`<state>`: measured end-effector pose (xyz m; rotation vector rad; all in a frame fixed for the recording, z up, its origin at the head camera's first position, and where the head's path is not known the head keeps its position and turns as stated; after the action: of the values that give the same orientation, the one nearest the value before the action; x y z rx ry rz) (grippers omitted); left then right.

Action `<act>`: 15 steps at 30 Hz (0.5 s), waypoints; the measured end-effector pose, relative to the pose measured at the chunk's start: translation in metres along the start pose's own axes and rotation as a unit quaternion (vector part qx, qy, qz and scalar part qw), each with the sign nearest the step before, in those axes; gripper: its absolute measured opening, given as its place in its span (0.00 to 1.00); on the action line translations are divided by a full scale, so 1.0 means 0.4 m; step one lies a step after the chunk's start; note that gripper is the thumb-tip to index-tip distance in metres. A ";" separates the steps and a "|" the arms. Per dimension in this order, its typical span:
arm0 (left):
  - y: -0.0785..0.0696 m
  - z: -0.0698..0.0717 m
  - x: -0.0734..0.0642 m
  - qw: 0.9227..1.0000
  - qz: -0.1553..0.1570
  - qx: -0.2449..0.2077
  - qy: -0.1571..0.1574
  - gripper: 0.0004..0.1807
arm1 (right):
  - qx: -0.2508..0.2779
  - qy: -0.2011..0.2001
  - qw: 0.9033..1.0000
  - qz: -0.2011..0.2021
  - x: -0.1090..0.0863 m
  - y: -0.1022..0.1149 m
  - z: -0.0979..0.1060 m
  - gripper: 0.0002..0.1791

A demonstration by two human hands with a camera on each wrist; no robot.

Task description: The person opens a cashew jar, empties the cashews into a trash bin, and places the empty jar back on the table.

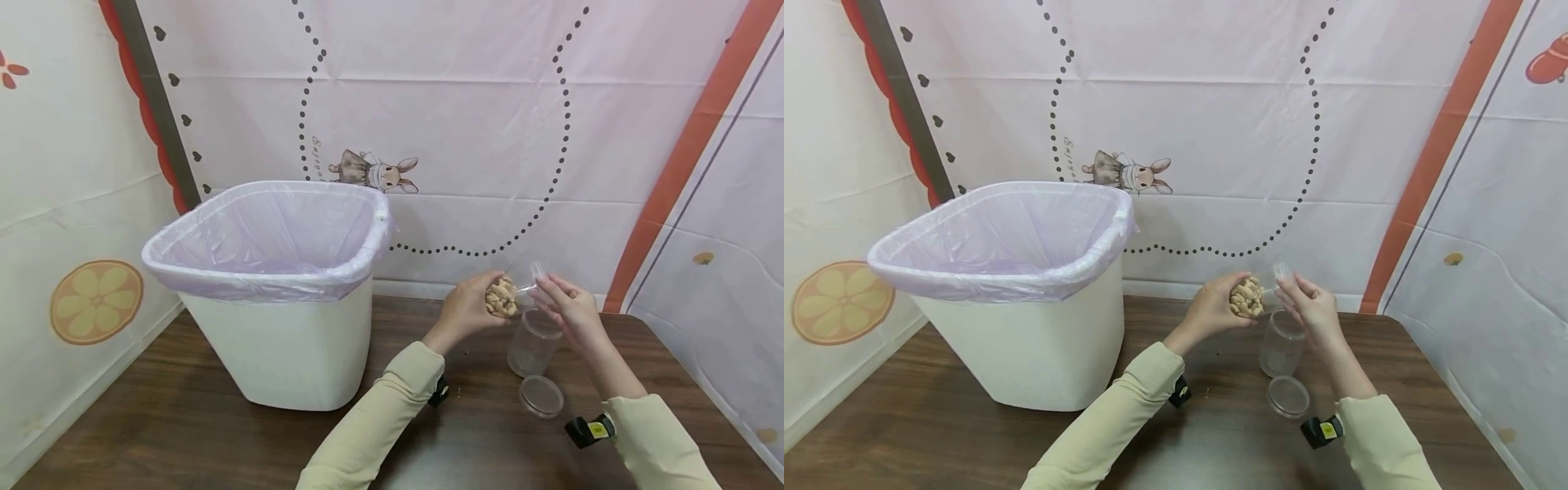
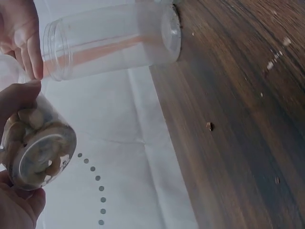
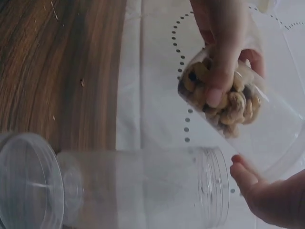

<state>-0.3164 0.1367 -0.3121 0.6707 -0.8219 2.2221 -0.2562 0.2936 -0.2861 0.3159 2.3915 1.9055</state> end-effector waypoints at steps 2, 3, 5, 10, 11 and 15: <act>-0.004 0.002 -0.005 1.000 -0.016 0.018 -0.011 0.45 | -0.004 -0.018 1.000 0.002 -0.003 -0.003 -0.005 0.45; -0.006 0.004 -0.007 0.999 -0.023 0.027 -0.017 0.45 | -0.004 -0.028 1.000 0.002 -0.005 -0.003 -0.008 0.45; -0.010 0.009 -0.012 0.999 -0.030 0.036 -0.028 0.44 | -0.006 -0.049 0.999 0.002 -0.007 -0.003 -0.012 0.45; -0.016 0.026 -0.019 0.998 -0.031 0.022 -0.044 0.42 | -0.016 -0.102 0.995 0.016 -0.017 0.000 -0.028 0.43; -0.017 0.030 -0.020 0.998 -0.030 0.017 -0.045 0.42 | -0.016 -0.109 0.994 0.022 -0.020 0.000 -0.031 0.42; -0.017 0.040 -0.021 0.998 -0.031 0.000 -0.050 0.40 | -0.011 -0.128 0.991 0.042 -0.020 -0.006 -0.029 0.43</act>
<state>-0.3023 0.1260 -0.3044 0.8016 -0.8389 2.1483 -0.2508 0.2802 -0.2865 0.6277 2.2224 1.7963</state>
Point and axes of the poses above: each hand's wrist, its own x-axis towards the middle knuckle, its own z-axis out of the back of the hand, y = z × x, the point moved 3 cm from there along x, towards the middle knuckle, and after that the axes turned 7 degrees about -y, right-handed, at the moved point
